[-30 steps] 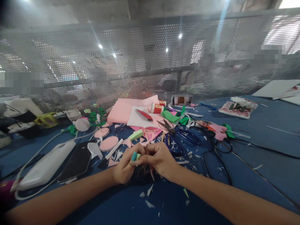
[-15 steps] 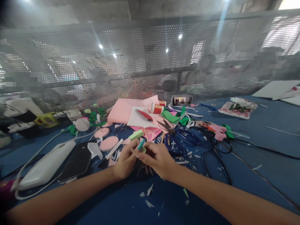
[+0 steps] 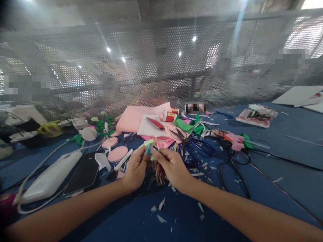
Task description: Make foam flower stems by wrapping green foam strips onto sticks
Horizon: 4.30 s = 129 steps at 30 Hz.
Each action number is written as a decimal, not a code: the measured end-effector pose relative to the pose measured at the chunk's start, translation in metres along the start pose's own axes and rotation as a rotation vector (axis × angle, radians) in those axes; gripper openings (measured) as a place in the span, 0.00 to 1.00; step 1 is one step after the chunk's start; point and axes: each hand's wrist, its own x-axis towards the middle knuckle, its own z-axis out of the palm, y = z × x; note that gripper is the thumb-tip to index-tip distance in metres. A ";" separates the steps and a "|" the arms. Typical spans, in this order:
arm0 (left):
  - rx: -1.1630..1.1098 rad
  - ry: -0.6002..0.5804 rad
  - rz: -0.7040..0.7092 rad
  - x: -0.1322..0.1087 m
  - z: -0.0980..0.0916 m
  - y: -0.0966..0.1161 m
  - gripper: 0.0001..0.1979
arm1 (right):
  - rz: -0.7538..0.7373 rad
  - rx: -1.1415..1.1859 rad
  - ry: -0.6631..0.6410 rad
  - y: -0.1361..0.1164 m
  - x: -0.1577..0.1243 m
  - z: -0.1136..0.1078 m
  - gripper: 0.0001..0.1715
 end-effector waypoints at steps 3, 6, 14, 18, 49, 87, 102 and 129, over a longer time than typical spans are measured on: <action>0.019 0.016 -0.005 0.000 0.000 -0.001 0.16 | 0.038 0.085 0.005 0.001 0.000 0.002 0.23; 0.027 0.025 -0.011 0.000 -0.001 -0.001 0.16 | 0.045 0.127 0.016 0.000 0.000 0.003 0.23; 0.058 0.049 0.016 0.000 -0.002 -0.001 0.15 | 0.060 0.139 -0.021 0.000 0.000 0.004 0.25; 0.056 0.057 0.028 -0.001 -0.001 -0.002 0.15 | 0.075 0.138 -0.046 0.000 0.000 0.003 0.26; -0.128 -0.124 0.122 0.000 -0.001 -0.003 0.15 | 0.090 0.061 -0.093 0.002 0.000 0.002 0.23; -0.283 -0.150 0.068 0.006 -0.010 -0.004 0.26 | 0.189 0.246 -0.251 0.011 0.013 -0.011 0.25; -0.374 -0.174 0.034 0.005 -0.007 -0.008 0.22 | 0.184 -0.022 -0.455 -0.009 0.018 -0.031 0.23; -0.461 -0.200 -0.030 0.008 -0.005 -0.012 0.22 | 0.178 -0.126 -0.443 -0.010 0.023 -0.034 0.25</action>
